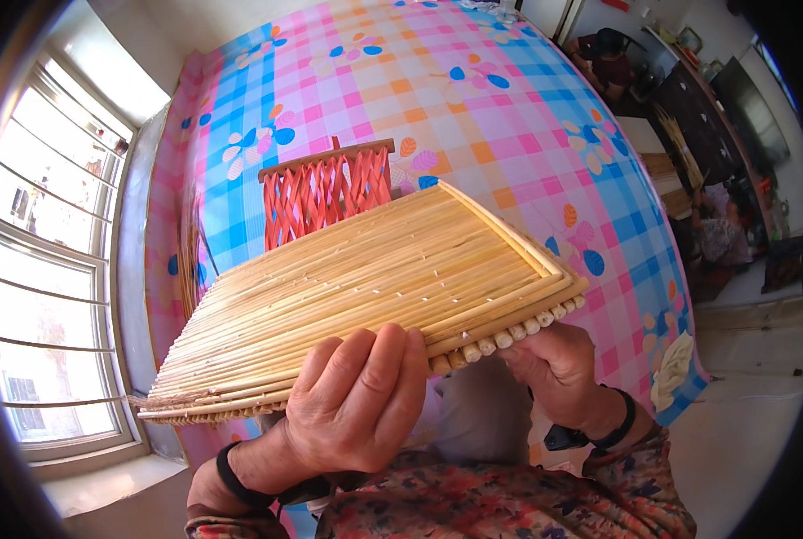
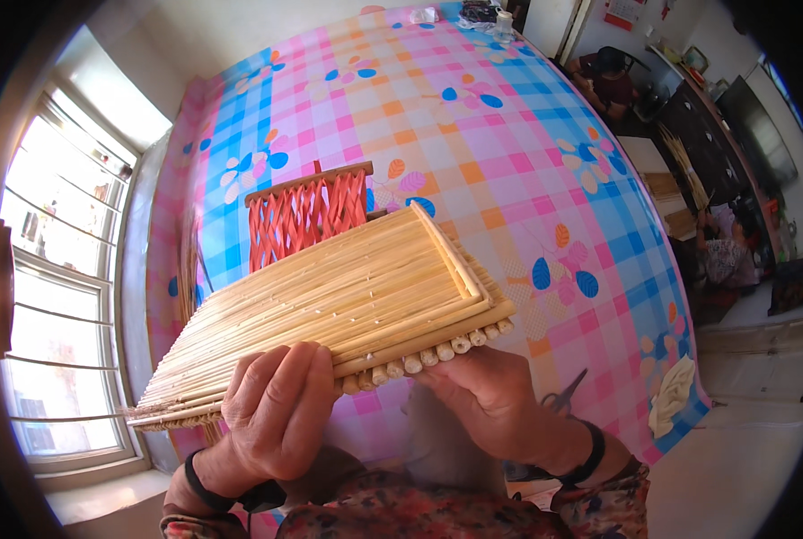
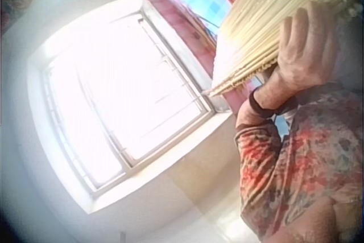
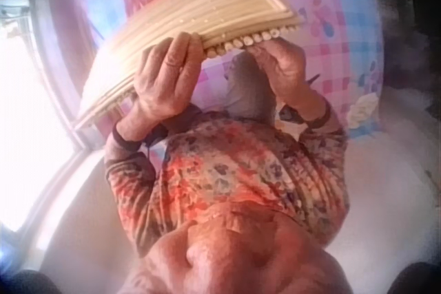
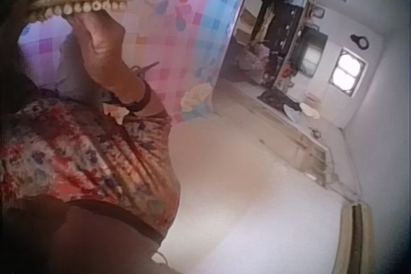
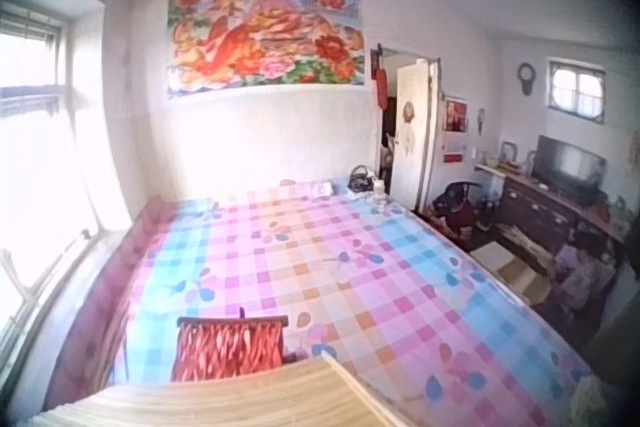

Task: The person weaves together thin bamboo slats using a white cord to create a rectangular mat.

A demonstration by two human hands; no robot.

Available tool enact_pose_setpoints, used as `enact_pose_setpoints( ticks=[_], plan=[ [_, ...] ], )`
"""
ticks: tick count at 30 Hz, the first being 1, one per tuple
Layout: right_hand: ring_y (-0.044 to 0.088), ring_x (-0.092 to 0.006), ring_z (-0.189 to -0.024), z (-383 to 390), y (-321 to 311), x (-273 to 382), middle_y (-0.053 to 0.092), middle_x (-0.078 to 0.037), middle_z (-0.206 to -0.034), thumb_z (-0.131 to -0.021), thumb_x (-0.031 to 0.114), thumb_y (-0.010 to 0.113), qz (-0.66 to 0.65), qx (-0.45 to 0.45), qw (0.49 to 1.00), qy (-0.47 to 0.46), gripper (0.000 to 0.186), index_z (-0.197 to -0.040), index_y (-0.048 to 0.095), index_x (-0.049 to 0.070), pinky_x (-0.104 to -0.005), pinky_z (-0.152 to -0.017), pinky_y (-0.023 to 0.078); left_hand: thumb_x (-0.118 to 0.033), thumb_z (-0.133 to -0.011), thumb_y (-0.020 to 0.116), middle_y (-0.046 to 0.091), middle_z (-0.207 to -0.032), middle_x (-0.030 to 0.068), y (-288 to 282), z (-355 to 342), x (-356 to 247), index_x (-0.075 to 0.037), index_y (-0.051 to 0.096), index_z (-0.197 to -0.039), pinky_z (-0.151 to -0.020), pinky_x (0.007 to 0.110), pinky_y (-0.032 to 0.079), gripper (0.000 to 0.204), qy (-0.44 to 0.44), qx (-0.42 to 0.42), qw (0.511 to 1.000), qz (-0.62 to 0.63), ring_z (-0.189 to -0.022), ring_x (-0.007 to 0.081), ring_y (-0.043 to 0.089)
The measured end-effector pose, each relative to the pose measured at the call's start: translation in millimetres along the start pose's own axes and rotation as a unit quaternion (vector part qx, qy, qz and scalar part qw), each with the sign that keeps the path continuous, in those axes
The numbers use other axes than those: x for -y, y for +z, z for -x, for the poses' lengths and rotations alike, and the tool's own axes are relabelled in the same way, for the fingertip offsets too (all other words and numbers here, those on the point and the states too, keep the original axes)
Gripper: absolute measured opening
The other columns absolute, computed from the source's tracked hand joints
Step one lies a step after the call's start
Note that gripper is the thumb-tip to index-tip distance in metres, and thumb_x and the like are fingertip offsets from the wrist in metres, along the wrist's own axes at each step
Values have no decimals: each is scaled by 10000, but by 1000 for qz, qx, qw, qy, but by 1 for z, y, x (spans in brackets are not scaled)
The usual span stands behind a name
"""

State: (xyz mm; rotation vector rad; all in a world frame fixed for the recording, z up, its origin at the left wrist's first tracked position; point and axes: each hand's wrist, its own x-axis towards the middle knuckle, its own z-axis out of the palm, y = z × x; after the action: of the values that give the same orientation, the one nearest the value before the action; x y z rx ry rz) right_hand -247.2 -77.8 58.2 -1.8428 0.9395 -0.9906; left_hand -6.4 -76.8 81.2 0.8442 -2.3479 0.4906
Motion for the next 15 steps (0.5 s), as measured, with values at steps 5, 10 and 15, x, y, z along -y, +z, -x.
enact_pose_setpoints(
  ticks=[5,10,15],
  plan=[
    [538,-107,-637,-7,11,4,590,-46,-762,-953,56,605,-31,-44,999,-5,133,-1049,636,-31,-245,-570,429,-66,-769,645,640,-955,189,-1,0,0,71,681,-961,-595,308,490,239,-5,-2,1000,-11,-769,236,623],
    [499,-66,-545,-2,14,7,559,-6,-682,-985,97,578,-113,-63,989,70,138,-951,630,-27,-228,-495,398,-73,-788,657,635,-971,188,1,2,-3,71,679,-976,-610,313,498,238,-10,7,1000,-12,-776,238,623],
    [547,-111,-571,2,1,-2,594,-39,-706,-963,95,607,-86,-25,988,125,117,-945,631,-18,-248,-539,440,-67,-810,653,626,-994,181,5,1,-6,73,665,-1017,-642,328,514,250,-29,17,999,-14,-799,238,623]
  ],
)
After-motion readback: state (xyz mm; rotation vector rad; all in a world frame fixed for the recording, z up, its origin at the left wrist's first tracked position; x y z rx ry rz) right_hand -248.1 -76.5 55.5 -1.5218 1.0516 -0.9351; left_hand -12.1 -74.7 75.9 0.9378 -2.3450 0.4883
